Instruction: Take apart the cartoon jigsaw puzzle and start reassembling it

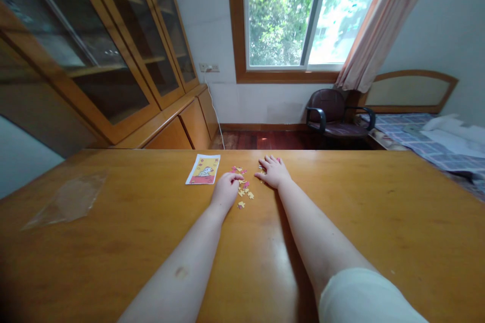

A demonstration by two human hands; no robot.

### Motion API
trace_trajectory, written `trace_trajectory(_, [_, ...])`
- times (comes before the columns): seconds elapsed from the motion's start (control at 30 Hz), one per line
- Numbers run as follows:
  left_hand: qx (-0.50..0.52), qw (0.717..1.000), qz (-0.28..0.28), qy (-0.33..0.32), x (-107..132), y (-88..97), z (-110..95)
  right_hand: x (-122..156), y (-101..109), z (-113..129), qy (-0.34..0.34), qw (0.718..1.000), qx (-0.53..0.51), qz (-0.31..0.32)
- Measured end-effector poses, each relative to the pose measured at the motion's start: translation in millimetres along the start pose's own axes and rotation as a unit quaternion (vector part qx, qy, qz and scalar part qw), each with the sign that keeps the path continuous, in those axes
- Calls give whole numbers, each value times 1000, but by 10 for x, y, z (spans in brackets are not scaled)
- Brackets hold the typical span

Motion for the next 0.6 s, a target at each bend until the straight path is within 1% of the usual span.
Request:
trace_trajectory(0.07, [-1,1000,1,2,-1,2,-1,-57,10,3,20,1000,-3,-8])
trace_trajectory(0.2, [2,1000,3,6,0,7,-11,-124,9,-30,29,999,-22,-18])
trace_trajectory(0.33, [6,1000,0,9,6,18,-21,-114,15,-96,15,999,-35,-32])
trace_trajectory(0.43, [7,1000,-3,12,11,38,-16,-34,42,-139,-1,998,-33,-60])
trace_trajectory(0.5, [-7,1000,-11,12,12,64,-4,70,62,-111,7,997,-35,-73])
trace_trajectory(0.57, [-38,999,-30,16,12,98,24,214,83,-8,38,995,-42,-81])
trace_trajectory(0.6, [-56,997,-42,22,13,113,45,298,89,78,67,993,-50,-78])
Point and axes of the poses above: each hand's wrist, its own x-axis away from the middle knuckle, its own y-axis out of the back of the hand, z = x × y, the point moved 6 cm from there along -x, towards the middle knuckle, and after that the axes turned 11 degrees about -y, right-handed, at the moved point
